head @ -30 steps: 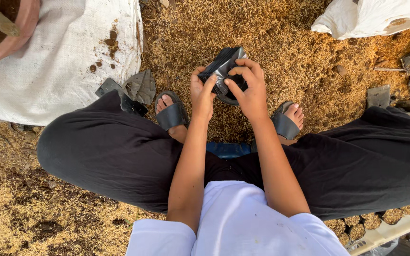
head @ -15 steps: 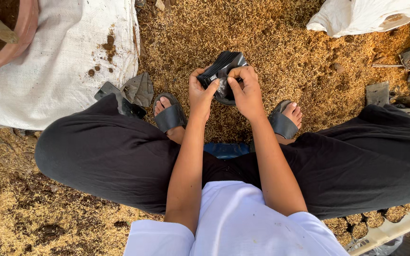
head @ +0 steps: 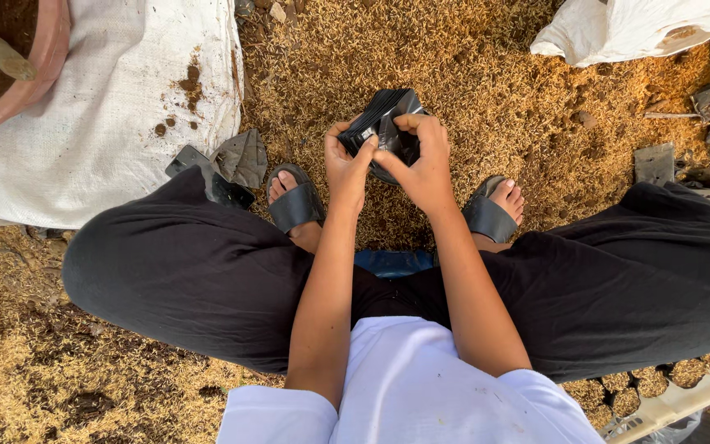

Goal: The person sits on the ground and repeatedly fills small black plastic pots with a loose brown granular material using both hands. They press the material into the pots and place them into a nearby white crate.

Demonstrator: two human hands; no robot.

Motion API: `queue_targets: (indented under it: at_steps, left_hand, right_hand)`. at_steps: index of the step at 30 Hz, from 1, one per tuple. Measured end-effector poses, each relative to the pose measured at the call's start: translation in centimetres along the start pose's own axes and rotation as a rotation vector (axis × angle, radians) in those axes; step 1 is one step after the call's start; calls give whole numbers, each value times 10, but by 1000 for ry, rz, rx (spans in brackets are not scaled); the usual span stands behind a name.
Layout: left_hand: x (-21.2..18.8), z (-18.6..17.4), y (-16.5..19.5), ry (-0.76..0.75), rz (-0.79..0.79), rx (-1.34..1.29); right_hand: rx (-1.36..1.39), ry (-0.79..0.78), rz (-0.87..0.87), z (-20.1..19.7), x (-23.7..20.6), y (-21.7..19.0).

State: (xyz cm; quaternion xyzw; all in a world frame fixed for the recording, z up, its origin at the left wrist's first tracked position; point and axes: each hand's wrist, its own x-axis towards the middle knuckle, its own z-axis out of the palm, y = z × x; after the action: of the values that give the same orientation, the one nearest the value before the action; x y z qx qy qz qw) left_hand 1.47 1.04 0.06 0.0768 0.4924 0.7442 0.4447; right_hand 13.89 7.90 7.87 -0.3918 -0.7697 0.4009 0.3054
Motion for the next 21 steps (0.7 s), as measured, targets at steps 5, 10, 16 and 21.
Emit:
queue_targets:
  at_steps: [5,10,16,21]
  left_hand:
    - [2,1,6,-50,16,7]
    - [-3,13,15,-89,255,215]
    - [-15,28,27,-54,430,454]
    - [-16,35,31,16,455,389]
  right_hand:
    - [16,-67,52,-3,2,3]
    - [288,-98,176,4,0,23]
    - [129,-3,145,14,-2,26]
    - [51,47,113,13,0,12]
